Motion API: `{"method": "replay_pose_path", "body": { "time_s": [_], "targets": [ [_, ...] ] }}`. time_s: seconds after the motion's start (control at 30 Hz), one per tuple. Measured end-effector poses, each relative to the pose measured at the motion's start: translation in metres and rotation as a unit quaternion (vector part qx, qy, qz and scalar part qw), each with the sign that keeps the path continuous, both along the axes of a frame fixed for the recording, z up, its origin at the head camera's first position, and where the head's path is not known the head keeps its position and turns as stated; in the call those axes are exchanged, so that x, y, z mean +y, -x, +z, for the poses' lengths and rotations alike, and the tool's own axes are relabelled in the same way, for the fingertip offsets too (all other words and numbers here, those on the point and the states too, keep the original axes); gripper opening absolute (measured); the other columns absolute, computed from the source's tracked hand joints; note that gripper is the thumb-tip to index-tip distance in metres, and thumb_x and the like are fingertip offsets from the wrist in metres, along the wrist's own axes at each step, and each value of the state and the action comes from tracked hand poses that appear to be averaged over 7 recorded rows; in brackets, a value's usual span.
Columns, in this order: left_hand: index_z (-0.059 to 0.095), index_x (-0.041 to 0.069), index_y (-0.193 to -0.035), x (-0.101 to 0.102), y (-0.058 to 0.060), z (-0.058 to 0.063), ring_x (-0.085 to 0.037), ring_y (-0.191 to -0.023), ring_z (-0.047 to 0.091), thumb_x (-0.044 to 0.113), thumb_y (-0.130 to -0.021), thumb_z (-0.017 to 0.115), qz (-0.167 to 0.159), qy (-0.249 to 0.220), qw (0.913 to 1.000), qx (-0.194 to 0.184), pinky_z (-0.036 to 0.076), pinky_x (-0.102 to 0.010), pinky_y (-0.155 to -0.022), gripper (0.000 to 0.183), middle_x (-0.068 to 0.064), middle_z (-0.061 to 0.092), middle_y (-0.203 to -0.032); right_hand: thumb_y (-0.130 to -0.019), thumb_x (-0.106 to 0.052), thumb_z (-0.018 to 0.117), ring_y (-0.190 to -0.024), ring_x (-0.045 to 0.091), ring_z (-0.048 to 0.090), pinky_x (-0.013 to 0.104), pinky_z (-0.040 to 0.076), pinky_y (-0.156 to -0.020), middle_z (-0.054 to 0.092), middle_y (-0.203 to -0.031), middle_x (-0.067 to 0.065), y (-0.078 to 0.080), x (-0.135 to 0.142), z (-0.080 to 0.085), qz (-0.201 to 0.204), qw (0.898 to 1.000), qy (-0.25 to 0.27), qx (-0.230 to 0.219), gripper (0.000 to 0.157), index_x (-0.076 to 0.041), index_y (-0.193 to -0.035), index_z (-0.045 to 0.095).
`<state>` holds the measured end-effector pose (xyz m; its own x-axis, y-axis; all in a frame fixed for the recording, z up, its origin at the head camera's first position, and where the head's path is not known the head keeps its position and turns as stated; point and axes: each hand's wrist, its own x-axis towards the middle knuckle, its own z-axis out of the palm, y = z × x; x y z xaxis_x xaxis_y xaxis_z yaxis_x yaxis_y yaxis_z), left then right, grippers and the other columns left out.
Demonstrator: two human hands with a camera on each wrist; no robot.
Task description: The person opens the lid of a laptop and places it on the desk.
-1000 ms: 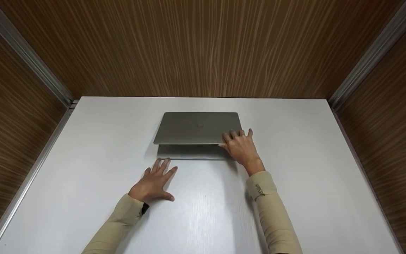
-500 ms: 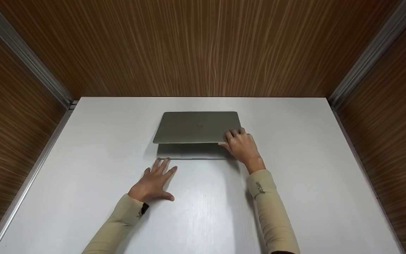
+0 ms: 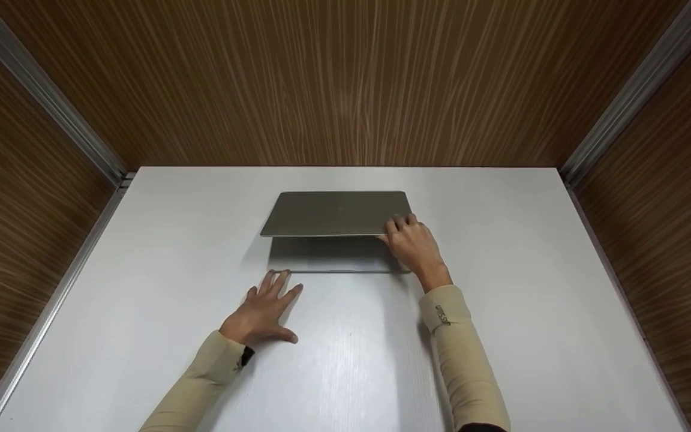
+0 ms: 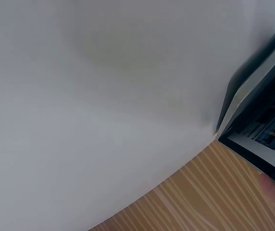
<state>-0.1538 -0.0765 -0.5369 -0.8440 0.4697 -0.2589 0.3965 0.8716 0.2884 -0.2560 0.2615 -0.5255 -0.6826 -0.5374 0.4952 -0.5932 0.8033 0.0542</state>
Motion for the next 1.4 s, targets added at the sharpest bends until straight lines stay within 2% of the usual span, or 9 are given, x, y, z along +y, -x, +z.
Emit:
{"method": "replay_pose_path", "body": {
  "time_s": [0.33,0.73,1.03,1.23,1.4],
  "targets": [
    [0.042,0.008,-0.155,-0.002,0.002,-0.002,-0.052,-0.149,0.011,0.049,-0.070,0.090,0.009,-0.007,0.9999,-0.008,0.026,-0.071,-0.109,0.106,-0.025,0.018,-0.164,-0.090,-0.006,0.075,-0.078,0.043,0.063,0.049,0.055,-0.054,0.070,-0.099,0.025,0.008,0.001,-0.003,0.025,0.999,0.008,0.020,0.021,0.009,-0.100,0.064],
    [0.043,0.007,-0.154,-0.004,0.001,-0.003,-0.053,-0.148,0.013,0.049,-0.070,0.091,0.006,0.001,1.0000,0.001,0.029,-0.071,-0.108,0.105,-0.026,0.021,-0.163,-0.086,-0.004,0.079,-0.071,0.042,0.063,0.053,0.055,-0.058,0.071,-0.091,0.026,0.014,0.004,0.002,0.052,0.997,0.055,0.001,0.023,0.012,-0.098,0.068],
    [0.038,0.010,-0.157,-0.003,0.002,0.000,-0.051,-0.150,0.009,0.050,-0.072,0.089,0.019,0.010,0.9994,-0.028,0.025,-0.070,-0.111,0.106,-0.023,0.015,-0.165,-0.075,0.008,0.084,-0.074,0.042,0.066,0.053,0.056,-0.065,0.071,-0.088,0.026,0.016,0.003,0.007,0.043,0.996,0.081,-0.024,0.028,0.013,-0.098,0.069],
    [0.039,0.010,-0.157,-0.002,0.000,-0.002,-0.050,-0.150,0.009,0.050,-0.072,0.089,0.023,0.007,0.9992,-0.030,0.025,-0.070,-0.111,0.106,-0.023,0.016,-0.165,-0.074,0.010,0.084,-0.072,0.042,0.066,0.053,0.055,-0.061,0.071,-0.086,0.025,0.018,0.005,0.008,0.056,0.994,0.095,-0.012,0.026,0.012,-0.095,0.069],
    [0.038,0.010,-0.158,-0.003,0.003,0.000,-0.050,-0.150,0.007,0.051,-0.073,0.088,0.020,0.008,0.9994,-0.029,0.024,-0.070,-0.111,0.107,-0.023,0.014,-0.166,-0.076,0.008,0.083,-0.074,0.043,0.066,0.055,0.054,-0.063,0.071,-0.087,0.025,0.025,0.005,0.014,0.038,0.994,0.105,-0.006,0.023,0.011,-0.095,0.070]
  ]
}}
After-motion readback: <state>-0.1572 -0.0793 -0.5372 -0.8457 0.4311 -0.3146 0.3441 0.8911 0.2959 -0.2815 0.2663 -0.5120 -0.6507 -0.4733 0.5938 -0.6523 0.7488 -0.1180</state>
